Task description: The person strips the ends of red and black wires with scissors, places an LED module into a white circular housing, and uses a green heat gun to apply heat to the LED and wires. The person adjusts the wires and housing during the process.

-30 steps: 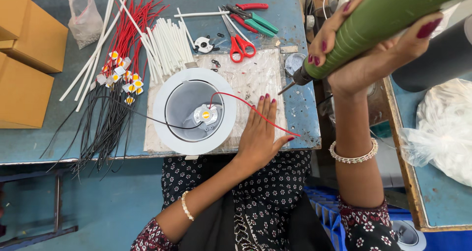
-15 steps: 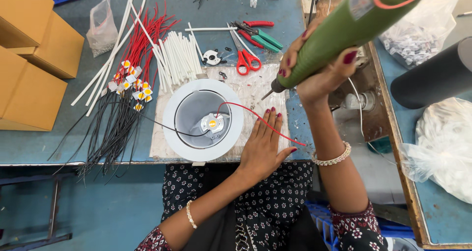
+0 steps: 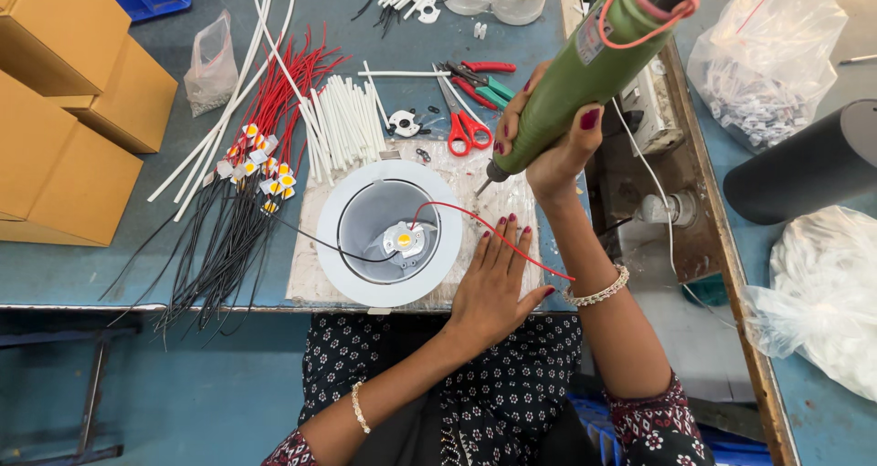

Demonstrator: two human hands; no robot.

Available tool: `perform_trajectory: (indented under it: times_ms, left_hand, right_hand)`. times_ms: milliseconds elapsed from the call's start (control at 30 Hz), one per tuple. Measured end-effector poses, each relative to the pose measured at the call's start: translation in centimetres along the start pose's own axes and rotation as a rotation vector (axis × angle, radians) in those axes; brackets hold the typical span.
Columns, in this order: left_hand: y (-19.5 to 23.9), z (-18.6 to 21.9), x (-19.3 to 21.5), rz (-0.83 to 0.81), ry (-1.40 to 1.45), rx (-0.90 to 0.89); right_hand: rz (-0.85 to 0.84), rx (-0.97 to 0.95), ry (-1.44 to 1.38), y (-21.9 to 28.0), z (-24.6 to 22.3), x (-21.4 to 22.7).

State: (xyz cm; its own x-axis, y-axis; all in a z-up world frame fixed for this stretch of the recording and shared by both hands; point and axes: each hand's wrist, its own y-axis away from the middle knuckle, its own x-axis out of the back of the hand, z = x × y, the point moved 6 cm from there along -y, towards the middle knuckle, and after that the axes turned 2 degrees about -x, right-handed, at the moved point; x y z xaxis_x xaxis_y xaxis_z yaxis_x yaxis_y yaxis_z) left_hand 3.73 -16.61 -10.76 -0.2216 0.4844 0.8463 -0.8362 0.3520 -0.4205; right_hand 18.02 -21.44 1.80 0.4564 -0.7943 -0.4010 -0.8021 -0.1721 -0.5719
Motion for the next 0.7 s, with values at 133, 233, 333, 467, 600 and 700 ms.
perform_trajectory:
  times_ms: [133, 233, 333, 467, 600, 700]
  left_hand:
    - [0.0, 0.1, 0.7, 0.052, 0.099, 0.0]
    - [0.4, -0.1, 1.7, 0.153, 0.236, 0.01]
    - [1.1, -0.7, 2.3, 0.23, 0.431, 0.083]
    - [1.1, -1.8, 2.1, 0.28, 0.729, 0.278]
    - [0.3, -3.0, 1.4, 0.307, 0.885, 0.45]
    - [-0.2, -3.6, 0.8, 0.315, 0.996, 0.494]
  right_hand:
    - [0.006, -0.011, -0.004, 0.0, 0.2, 0.3]
    - [-0.027, -0.021, -0.031, -0.3, -0.3, 0.4]
    - [-0.015, 0.015, 0.033, -0.4, -2.1, 0.6]
    - [-0.004, 0.03, 0.039, 0.2, -5.8, 0.3]
    - [0.093, 0.077, 0.155, 1.3, -8.9, 0.1]
    - [0.071, 0.056, 0.119, 1.6, -9.4, -0.5]
